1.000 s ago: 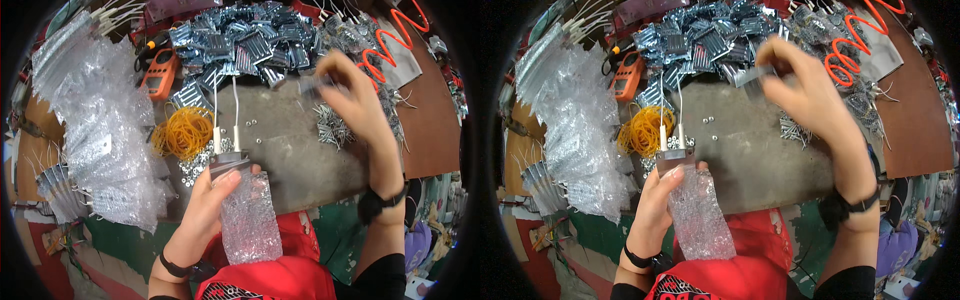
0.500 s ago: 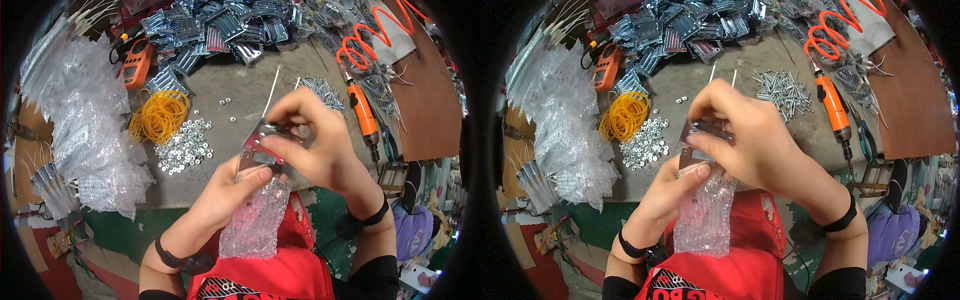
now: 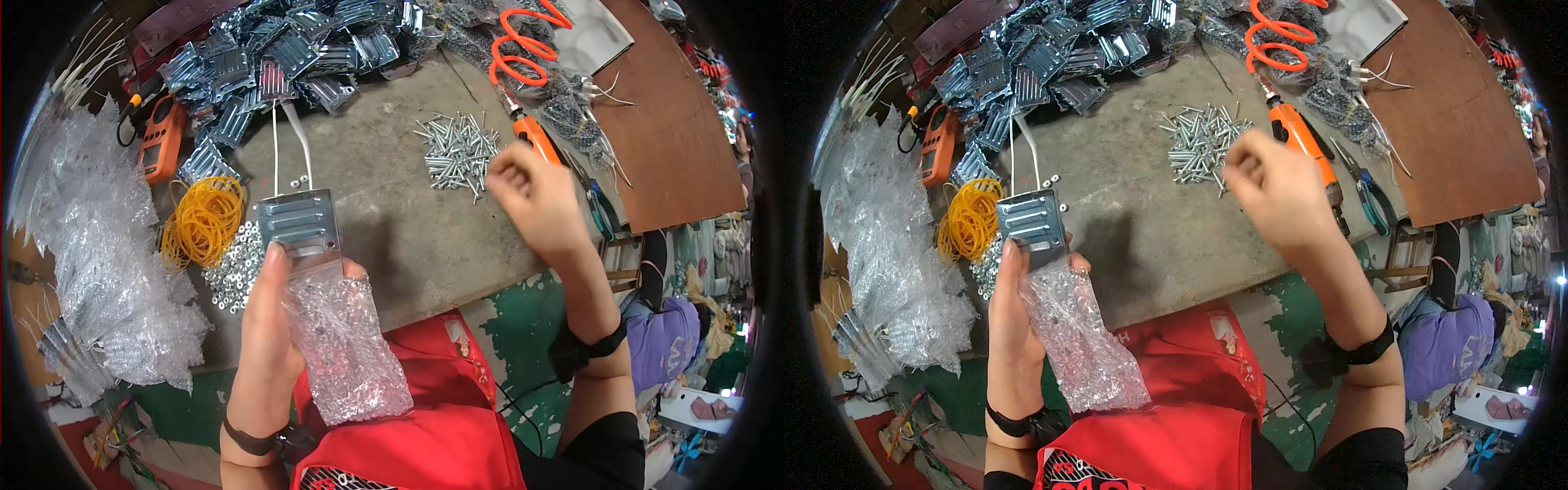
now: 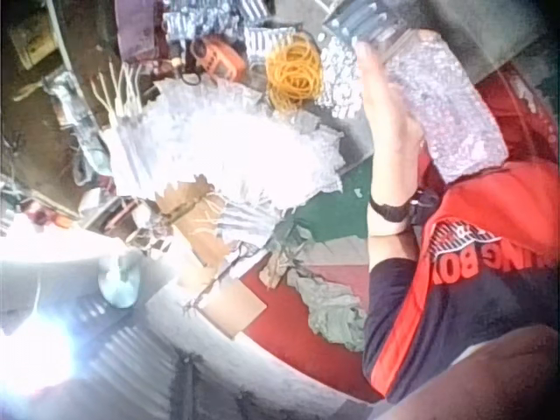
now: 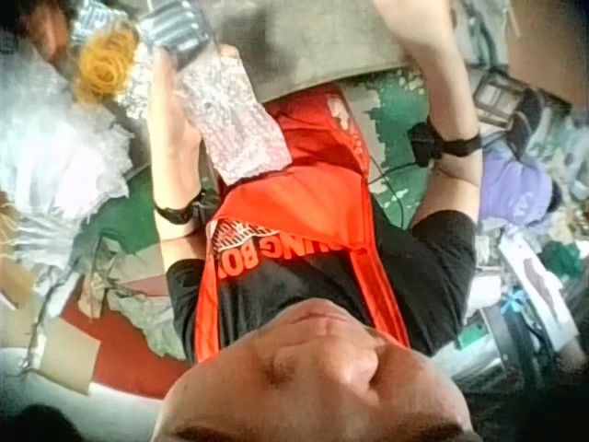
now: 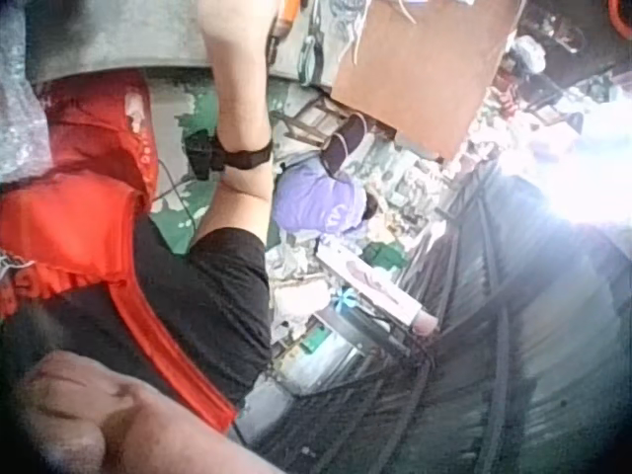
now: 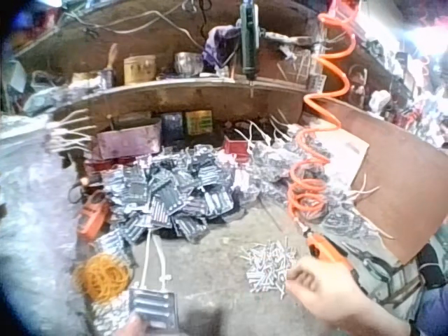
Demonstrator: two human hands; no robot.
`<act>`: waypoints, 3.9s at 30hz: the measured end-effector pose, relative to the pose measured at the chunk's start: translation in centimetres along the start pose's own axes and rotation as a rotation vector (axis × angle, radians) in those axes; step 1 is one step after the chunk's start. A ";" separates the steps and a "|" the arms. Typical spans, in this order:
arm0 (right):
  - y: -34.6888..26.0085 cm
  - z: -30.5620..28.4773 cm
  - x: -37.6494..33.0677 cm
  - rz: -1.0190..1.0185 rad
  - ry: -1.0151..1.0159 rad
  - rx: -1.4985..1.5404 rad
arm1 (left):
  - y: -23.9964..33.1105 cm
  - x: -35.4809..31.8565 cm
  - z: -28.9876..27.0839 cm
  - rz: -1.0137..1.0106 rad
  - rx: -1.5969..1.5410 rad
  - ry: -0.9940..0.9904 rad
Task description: The person retrieves a metal component from a box, places it on the workbench, and inserts a screw by hand. They secure the screw using a power screwdriver, trim a wire with pliers, and then place the assembled unit onto a stack of similar items.
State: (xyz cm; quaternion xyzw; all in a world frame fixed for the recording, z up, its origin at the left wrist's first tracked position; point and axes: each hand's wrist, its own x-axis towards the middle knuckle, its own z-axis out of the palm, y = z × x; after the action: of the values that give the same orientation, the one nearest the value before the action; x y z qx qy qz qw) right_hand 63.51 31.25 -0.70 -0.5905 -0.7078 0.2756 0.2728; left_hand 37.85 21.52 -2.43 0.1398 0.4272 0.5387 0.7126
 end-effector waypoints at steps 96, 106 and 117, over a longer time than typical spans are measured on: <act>-1.8 7.8 -6.0 -0.338 -0.188 0.329 | 0.7 3.2 0.0 0.195 0.672 -0.120; -2.1 8.0 -6.3 -0.294 -0.189 0.327 | 0.8 4.0 -0.5 0.942 1.464 -0.033; -2.0 7.9 -6.2 -0.311 -0.196 0.340 | 1.3 5.7 0.5 1.204 1.539 0.036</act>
State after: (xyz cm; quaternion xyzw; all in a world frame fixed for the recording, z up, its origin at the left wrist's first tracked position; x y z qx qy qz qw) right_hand 57.48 24.31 -5.22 -0.3906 -0.7567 0.4012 0.3374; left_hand 37.66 27.17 -3.89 0.7533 0.5300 0.3885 0.0261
